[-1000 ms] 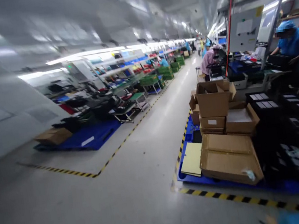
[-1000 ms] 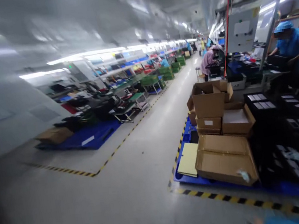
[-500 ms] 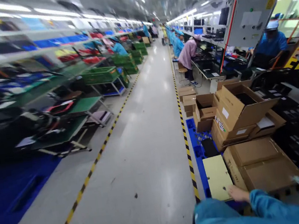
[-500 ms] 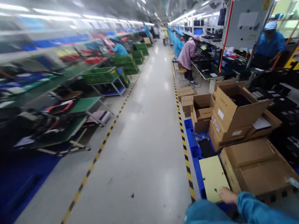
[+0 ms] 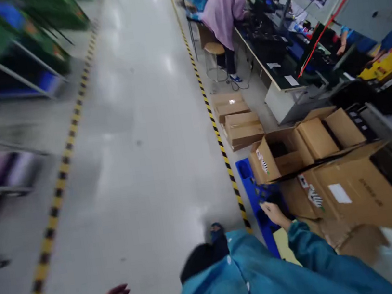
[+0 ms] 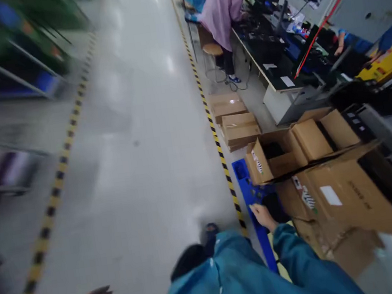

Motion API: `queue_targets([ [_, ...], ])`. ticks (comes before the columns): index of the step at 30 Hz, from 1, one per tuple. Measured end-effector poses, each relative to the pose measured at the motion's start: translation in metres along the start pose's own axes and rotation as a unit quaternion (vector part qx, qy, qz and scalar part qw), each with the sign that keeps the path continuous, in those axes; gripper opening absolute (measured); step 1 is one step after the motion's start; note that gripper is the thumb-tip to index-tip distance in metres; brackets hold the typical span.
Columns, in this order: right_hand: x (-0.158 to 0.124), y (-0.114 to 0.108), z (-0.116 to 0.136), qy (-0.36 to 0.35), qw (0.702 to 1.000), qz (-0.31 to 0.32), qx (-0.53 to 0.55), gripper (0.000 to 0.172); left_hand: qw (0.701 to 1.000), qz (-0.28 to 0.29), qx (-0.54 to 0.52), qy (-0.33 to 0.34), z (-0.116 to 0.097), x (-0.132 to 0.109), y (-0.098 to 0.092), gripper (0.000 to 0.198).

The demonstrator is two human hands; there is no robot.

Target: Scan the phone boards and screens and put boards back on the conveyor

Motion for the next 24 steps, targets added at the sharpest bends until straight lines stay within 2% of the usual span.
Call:
queue_targets([
  [2, 0.005, -0.015, -0.007, 0.019, 0.998, 0.029, -0.044, 0.034, 0.989, 0.069, -0.128, -0.011, -0.017, -0.024, 0.048, 0.028],
  [3, 0.006, -0.026, -0.01, 0.023, 0.997, 0.04, -0.065, 0.03, 0.982, 0.107, -0.158, -0.005, -0.031, -0.037, 0.069, 0.025],
  [4, 0.006, -0.037, -0.011, 0.023, 0.995, 0.048, -0.081, 0.028, 0.976, 0.138, -0.166, 0.006, -0.048, -0.049, 0.086, 0.021],
  [6, 0.002, -0.06, -0.005, 0.014, 0.992, 0.059, -0.107, 0.03, 0.969, 0.178, -0.169, 0.032, -0.086, -0.07, 0.106, 0.016],
  [10, -0.026, -0.097, 0.036, 0.001, 0.984, 0.093, -0.15, 0.032, 0.952, 0.232, -0.179, 0.091, -0.162, -0.114, 0.114, 0.023],
  [13, -0.046, -0.115, 0.078, 0.018, 0.973, 0.139, -0.184, 0.032, 0.93, 0.281, -0.202, 0.128, -0.215, -0.165, 0.116, 0.031],
  [15, -0.052, -0.119, 0.102, 0.035, 0.961, 0.187, -0.199, 0.029, 0.919, 0.301, -0.217, 0.131, -0.239, -0.203, 0.121, 0.042],
  [17, -0.051, -0.116, 0.124, 0.03, 0.937, 0.25, -0.242, 0.028, 0.923, 0.297, -0.222, 0.104, -0.247, -0.239, 0.124, 0.06],
  [20, -0.046, -0.098, 0.154, -0.027, 0.873, 0.342, -0.347, 0.031, 0.928, 0.295, -0.22, 0.055, -0.232, -0.284, 0.119, 0.085],
  [22, -0.045, -0.083, 0.171, -0.066, 0.836, 0.379, -0.39, 0.033, 0.917, 0.32, -0.233, 0.057, -0.214, -0.309, 0.11, 0.088],
  [24, -0.047, -0.069, 0.187, -0.095, 0.815, 0.403, -0.405, 0.034, 0.905, 0.333, -0.254, 0.071, -0.195, -0.325, 0.098, 0.084],
])
Point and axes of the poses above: each hand's wrist, its own x-axis towards the middle knuckle, its own y-axis out of the palm, z = x × y, the point moved 6 cm from there along x, towards the middle knuckle, and after that the axes turned 11 degrees about -y, right-handed, at the moved point
